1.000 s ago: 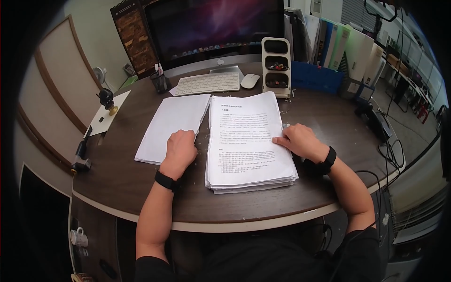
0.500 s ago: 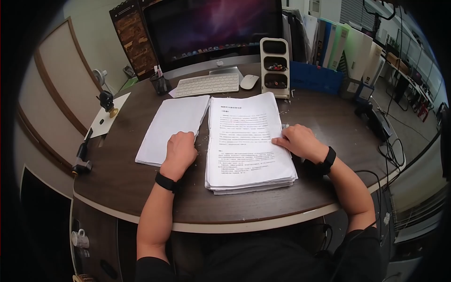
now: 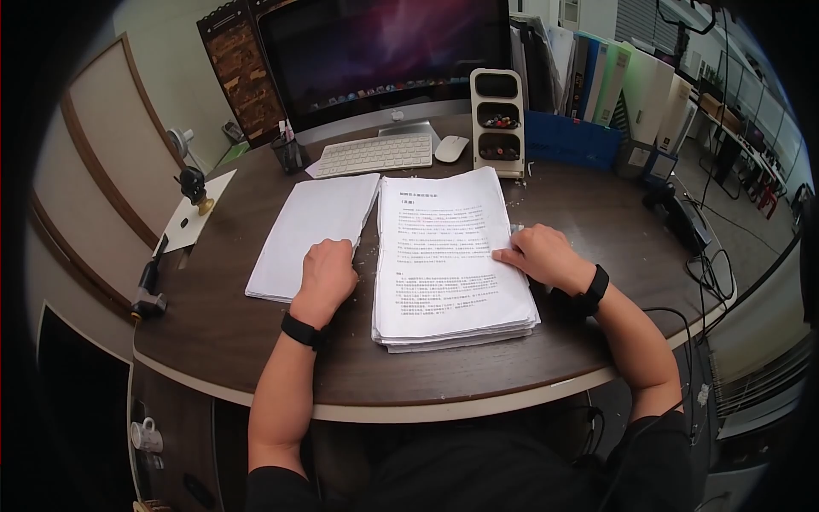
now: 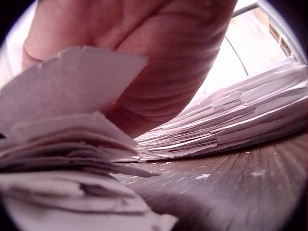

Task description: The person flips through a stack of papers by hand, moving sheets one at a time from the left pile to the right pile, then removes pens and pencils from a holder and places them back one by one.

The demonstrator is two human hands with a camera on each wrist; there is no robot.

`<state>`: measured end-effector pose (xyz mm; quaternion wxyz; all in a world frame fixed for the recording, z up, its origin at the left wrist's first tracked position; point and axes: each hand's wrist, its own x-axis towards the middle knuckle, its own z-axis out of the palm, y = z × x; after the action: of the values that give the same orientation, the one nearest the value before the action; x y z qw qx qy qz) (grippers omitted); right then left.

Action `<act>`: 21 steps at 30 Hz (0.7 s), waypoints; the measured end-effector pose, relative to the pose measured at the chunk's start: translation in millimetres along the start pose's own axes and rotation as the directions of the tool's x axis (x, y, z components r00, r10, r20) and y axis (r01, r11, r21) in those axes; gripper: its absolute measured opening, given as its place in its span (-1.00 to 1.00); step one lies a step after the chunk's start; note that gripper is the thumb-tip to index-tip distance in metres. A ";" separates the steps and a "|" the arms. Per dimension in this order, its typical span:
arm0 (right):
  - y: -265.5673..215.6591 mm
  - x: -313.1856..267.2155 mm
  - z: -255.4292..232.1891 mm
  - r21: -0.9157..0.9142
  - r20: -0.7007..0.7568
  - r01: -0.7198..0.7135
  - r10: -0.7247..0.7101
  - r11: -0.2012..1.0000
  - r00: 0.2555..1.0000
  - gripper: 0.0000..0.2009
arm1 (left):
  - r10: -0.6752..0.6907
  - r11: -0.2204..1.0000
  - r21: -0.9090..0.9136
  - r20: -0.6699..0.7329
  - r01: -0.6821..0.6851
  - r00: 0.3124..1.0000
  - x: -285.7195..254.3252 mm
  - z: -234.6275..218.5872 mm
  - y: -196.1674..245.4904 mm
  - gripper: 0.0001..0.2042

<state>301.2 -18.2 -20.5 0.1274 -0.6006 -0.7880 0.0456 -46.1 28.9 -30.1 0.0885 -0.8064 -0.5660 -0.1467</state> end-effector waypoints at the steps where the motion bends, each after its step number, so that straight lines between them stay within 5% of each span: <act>1: -0.1 -0.1 0.0 -0.001 0.000 -0.001 0.001 1.000 1.000 -0.49 | 0.003 1.000 0.005 0.004 -0.003 1.000 0.2 0.8 -0.6 -0.92; 21: 2.3 0.7 2.8 -0.003 -0.020 0.018 -0.018 1.000 1.000 -0.50 | 0.008 1.000 0.006 0.008 -0.008 1.000 0.3 -0.2 -0.3 -0.91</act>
<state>302.5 -16.7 -23.7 0.1348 -0.5939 -0.7923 0.0376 -46.3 29.2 -29.8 0.0891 -0.8090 -0.5636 -0.1413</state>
